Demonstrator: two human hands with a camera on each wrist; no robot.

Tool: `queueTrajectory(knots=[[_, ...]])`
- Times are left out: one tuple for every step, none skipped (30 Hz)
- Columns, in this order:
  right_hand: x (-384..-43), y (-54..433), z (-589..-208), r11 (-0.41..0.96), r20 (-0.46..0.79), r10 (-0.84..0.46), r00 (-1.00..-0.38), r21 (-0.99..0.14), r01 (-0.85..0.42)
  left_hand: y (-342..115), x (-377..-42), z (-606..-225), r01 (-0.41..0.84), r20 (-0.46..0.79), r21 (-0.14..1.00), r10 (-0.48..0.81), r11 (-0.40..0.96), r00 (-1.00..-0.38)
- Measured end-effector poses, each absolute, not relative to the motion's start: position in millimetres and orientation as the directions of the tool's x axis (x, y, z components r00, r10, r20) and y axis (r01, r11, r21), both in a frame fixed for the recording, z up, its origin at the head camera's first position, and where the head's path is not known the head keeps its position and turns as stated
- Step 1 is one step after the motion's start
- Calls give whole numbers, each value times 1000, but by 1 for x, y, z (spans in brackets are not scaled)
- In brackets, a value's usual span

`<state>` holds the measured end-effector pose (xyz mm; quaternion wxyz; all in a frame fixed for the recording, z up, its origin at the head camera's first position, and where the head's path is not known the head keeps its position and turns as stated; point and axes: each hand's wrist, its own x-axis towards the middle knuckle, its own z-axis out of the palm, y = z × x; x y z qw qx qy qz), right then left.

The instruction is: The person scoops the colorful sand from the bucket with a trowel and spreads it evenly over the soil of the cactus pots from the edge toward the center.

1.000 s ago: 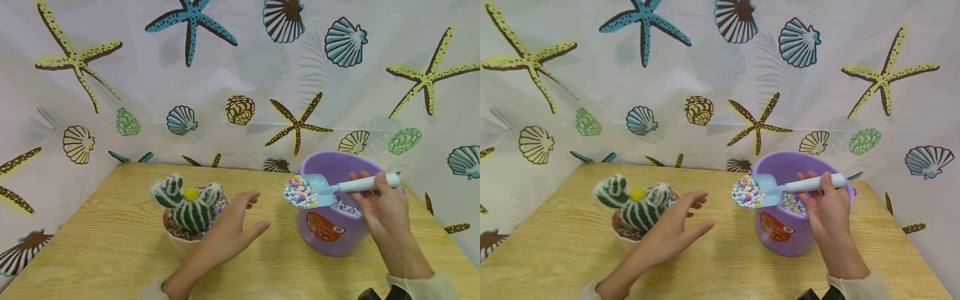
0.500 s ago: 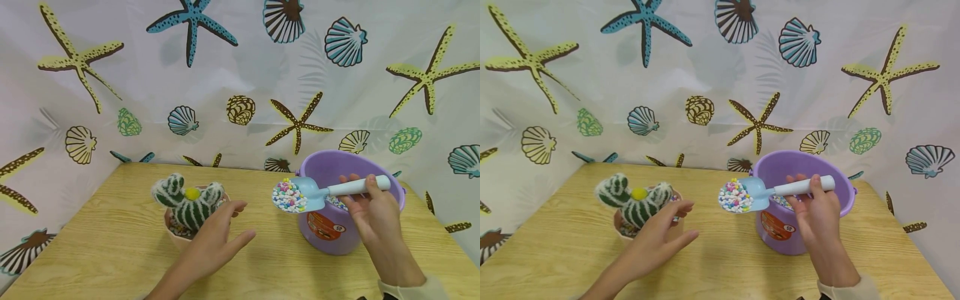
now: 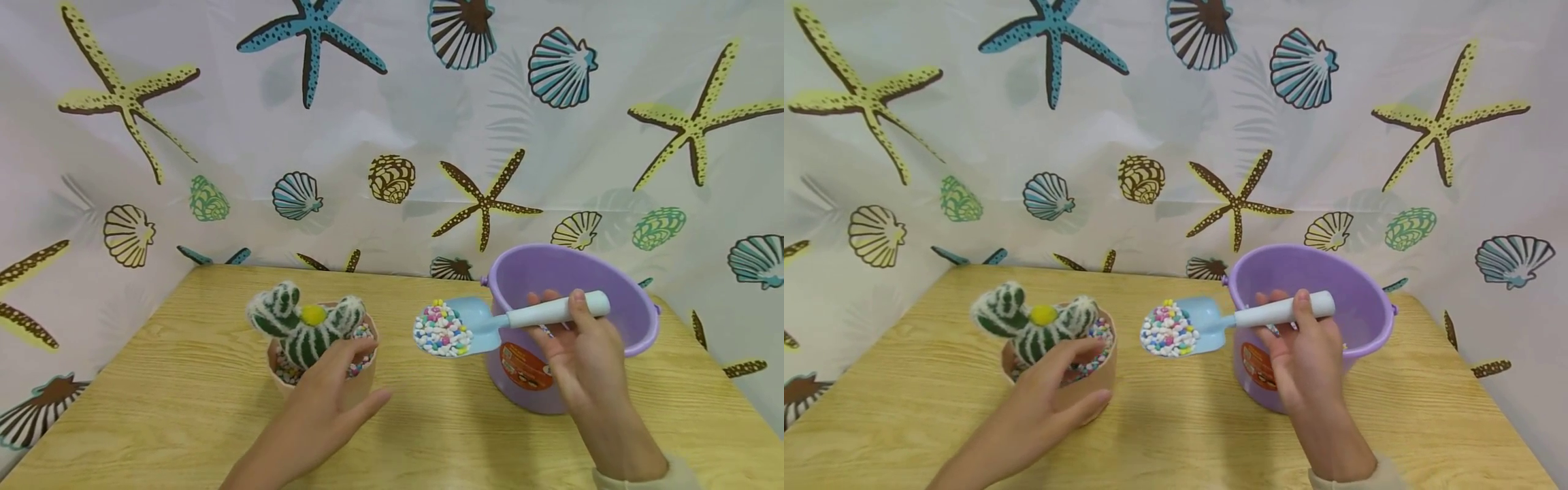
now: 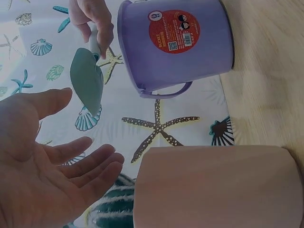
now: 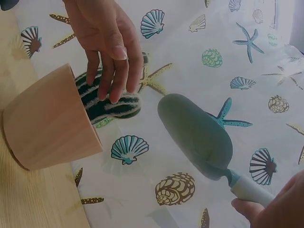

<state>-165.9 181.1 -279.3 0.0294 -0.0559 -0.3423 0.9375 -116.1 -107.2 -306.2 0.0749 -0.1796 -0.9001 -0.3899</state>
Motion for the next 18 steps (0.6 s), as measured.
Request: queueTrajectory(knots=[[-165, 179, -280, -760, -86, 94, -992, -650, -16, -109, -115, -306, 380, 276, 675, 262, 632, -925], [-164, 177, -280, -756, -87, 95, -992, -654, -15, -111, -114, -307, 376, 273, 678, 258, 632, -927], [-163, 175, -280, -751, -86, 95, -992, -661, -15, -113, -113, -307, 370, 269, 680, 255, 633, -929], [-163, 173, -280, -744, -84, 95, -992, -668, -15, -115, -112, -307, 365, 265, 684, 251, 631, -931], [-162, 172, -280, -743, -86, 95, -992, -669, -13, -117, -112, -308, 357, 257, 691, 248, 629, -934], [-161, 170, -280, -743, -86, 95, -992, -670, -13, -119, -111, -308, 347, 249, 696, 243, 628, -938], [-161, 167, -280, -738, -88, 97, -991, -675, -13, -121, -110, -308, 337, 240, 701, 237, 629, -941], [-160, 165, -280, -739, -89, 99, -991, -674, -13, -123, -110, -309, 328, 232, 706, 233, 627, -944], [-160, 163, -280, -739, -90, 100, -991, -673, -13, -126, -110, -309, 322, 227, 711, 228, 626, -947], [-159, 161, -280, -742, -89, 101, -991, -671, -15, -128, -109, -310, 323, 232, 712, 225, 623, -946], [-159, 159, -280, -740, -86, 103, -991, -672, -19, -131, -109, -311, 328, 243, 708, 221, 626, -945], [-158, 157, -280, -741, -81, 103, -991, -671, -22, -134, -108, -312, 338, 260, 699, 216, 631, -941], [-157, 155, -280, -739, -77, 102, -992, -673, -24, -137, -108, -313, 349, 278, 687, 213, 637, -937], [-156, 153, -280, -740, -74, 101, -992, -672, -25, -140, -107, -314, 366, 304, 671, 211, 645, -929], [-155, 150, -280, -734, -71, 99, -992, -678, -25, -143, -107, -316, 374, 322, 655, 205, 656, -924], [-155, 148, -281, -730, -69, 99, -993, -683, -26, -146, -107, -317, 384, 341, 639, 201, 667, -918], [-154, 147, -281, -723, -69, 101, -993, -690, -25, -149, -106, -318, 385, 353, 625, 195, 679, -915], [-153, 145, -281, -722, -70, 101, -992, -691, -24, -152, -106, -319, 382, 358, 616, 187, 689, -915]])
